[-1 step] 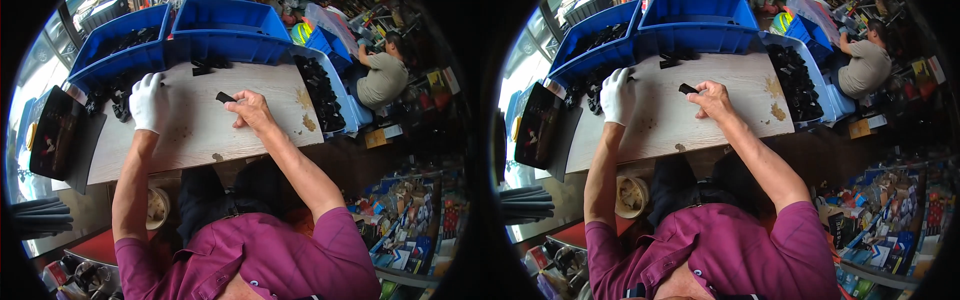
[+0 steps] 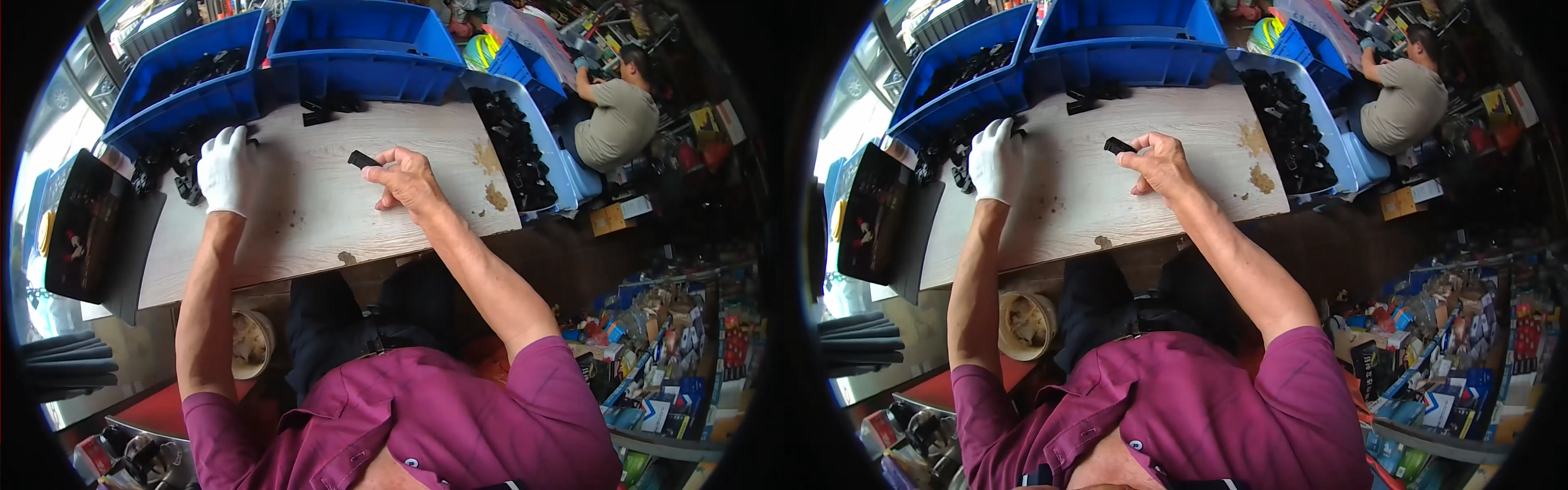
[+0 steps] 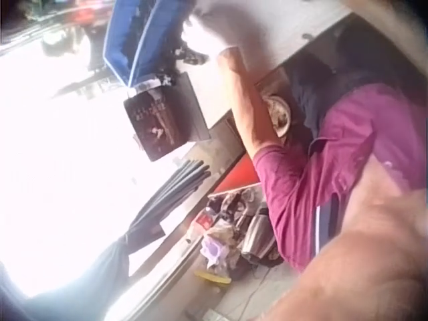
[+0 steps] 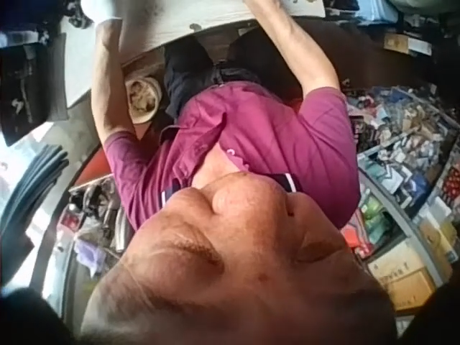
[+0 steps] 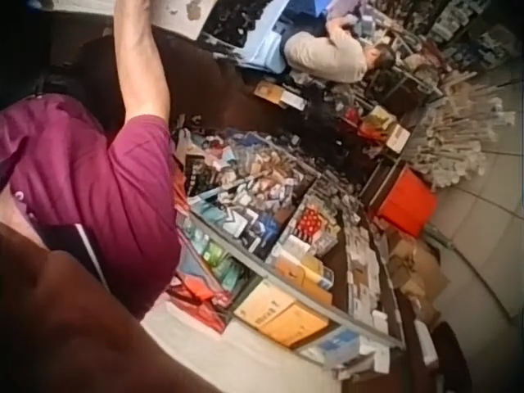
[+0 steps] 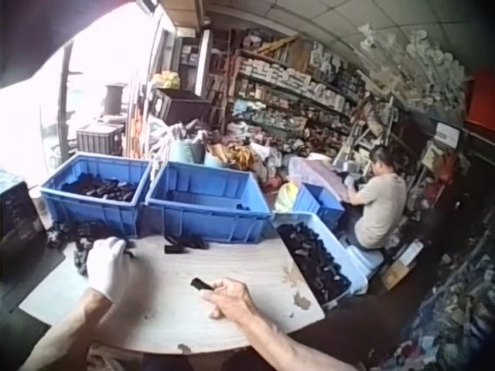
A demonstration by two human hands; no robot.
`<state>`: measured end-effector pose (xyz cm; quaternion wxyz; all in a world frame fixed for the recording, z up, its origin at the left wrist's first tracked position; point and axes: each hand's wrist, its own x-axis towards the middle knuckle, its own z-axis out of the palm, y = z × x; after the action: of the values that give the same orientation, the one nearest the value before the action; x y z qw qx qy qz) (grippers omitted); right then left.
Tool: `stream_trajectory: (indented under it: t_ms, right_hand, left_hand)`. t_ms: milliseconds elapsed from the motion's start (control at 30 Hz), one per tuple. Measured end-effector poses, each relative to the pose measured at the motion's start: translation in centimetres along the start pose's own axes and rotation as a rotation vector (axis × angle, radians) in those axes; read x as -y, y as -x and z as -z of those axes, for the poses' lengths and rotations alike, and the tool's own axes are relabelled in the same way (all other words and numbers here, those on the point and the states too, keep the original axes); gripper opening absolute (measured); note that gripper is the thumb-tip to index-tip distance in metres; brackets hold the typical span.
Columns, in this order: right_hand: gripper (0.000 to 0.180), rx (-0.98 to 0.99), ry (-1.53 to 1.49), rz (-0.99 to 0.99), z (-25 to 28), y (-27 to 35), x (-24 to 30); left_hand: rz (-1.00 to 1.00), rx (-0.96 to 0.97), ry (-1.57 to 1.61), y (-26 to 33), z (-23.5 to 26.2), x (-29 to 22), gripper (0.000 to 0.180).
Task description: Sorting and inspecting small black plastic components at a workshop bench.
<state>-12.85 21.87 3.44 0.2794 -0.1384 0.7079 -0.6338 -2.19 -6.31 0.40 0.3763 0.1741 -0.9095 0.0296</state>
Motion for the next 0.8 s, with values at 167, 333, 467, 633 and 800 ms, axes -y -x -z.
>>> stream_trajectory:
  t_ms: [167, 333, 467, 633, 800]
  right_hand:
    - [0.036, -0.332, -0.11, 0.019, 7.3, -0.2, -1.1]
    - [0.025, -0.916, -0.23, 0.074, 18.0, -0.4, 0.6]
    - [0.027, -1.127, -0.203, 0.052, 20.9, -1.4, 0.7]
    - [0.03, -0.632, -0.097, 0.036, 14.3, -3.3, 0.0]
    - [0.038, -0.369, 0.039, -0.029, 7.5, -6.1, 0.9]
  left_hand:
    - [0.045, 0.167, -0.06, -0.1, -1.8, 1.1, 0.021]
    - [0.068, 0.199, 0.058, -0.3, -0.5, 0.2, 0.021]
    - [0.142, 0.254, 0.175, -0.3, -0.5, 0.6, 0.027]
    - [0.163, 0.124, 0.225, 0.6, -1.2, 0.6, 0.024]
    - [0.008, 0.118, 0.233, 1.1, -0.6, -2.1, 0.02]
